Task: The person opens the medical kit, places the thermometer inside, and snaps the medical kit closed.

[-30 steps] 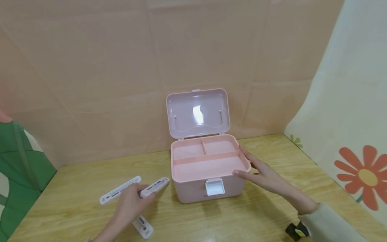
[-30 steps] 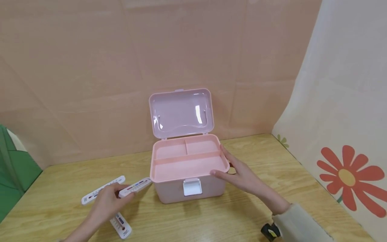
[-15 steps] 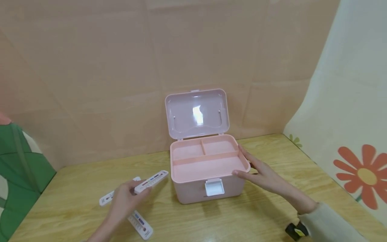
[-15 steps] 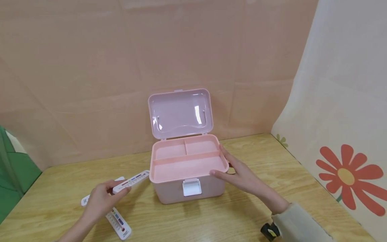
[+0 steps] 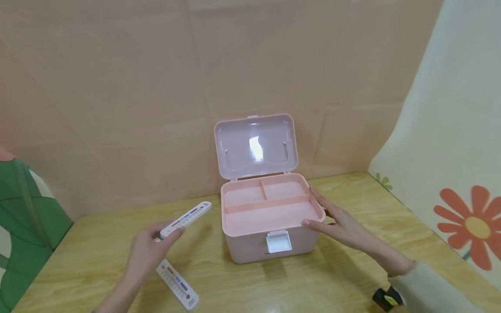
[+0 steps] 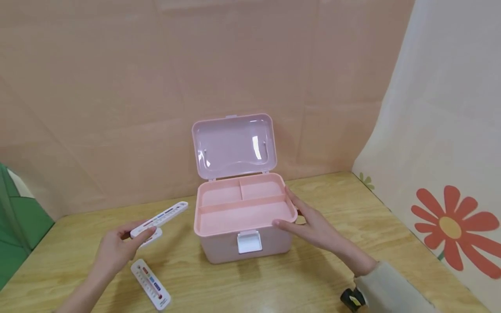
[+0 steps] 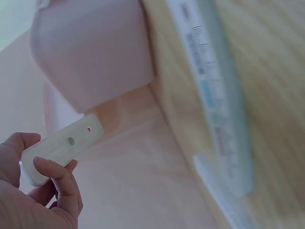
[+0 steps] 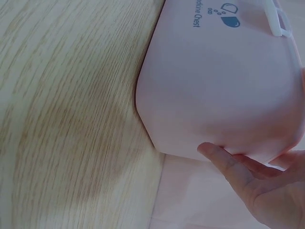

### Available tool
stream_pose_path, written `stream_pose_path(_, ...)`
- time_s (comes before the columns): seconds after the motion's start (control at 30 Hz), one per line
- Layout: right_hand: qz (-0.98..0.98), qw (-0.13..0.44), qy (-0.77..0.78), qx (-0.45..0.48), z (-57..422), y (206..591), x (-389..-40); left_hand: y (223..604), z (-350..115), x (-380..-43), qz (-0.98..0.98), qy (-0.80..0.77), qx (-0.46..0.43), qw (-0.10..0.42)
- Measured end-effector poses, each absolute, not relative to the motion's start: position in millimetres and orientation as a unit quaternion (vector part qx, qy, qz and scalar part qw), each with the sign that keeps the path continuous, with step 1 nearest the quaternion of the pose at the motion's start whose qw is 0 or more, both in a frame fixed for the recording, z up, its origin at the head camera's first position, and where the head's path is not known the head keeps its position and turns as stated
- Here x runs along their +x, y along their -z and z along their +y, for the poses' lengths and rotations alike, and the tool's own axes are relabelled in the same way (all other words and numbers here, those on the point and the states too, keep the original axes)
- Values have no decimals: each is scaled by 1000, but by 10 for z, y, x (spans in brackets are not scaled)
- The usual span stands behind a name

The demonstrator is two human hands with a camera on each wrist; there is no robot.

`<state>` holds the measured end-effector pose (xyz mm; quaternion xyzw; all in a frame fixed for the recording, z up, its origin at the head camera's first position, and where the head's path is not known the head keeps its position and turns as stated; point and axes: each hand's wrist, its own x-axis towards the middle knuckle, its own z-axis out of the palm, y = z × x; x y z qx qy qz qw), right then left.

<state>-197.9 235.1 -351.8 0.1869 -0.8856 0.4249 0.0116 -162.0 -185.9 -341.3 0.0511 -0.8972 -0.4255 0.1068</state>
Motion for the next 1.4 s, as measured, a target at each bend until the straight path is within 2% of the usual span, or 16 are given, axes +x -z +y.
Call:
stream_pose_path(0.27, -882, 9, -429, 195, 2349, 3494, -1972, 3253, -1847, -1641, -870, 478, 81, 95)
stream_pose_path(0.57, -884, 10, -426, 194, 2354, 3496, -1967, 3179, -1803, -1631, -858, 500, 74, 91)
stream_pose_path(0.8, -886, 18, -418, 201, 2355, 3466, -1997, 3117, -1752, -1659, -858, 501, 31, 111)
stream_pose_path(0.97, -886, 13, -419, 197, 2361, 3474, -1994, 3104, -1720, -1679, -855, 509, -10, 96)
stream_pose_path(1.2, -885, 20, -418, 203, 2364, 3477, -2005, 3105, -1626, -1730, -846, 514, -95, 102)
stream_pose_path(1.4, -887, 18, -415, 200, 2365, 3491, -2025, 3112, -1549, -1796, -843, 516, -114, 96)
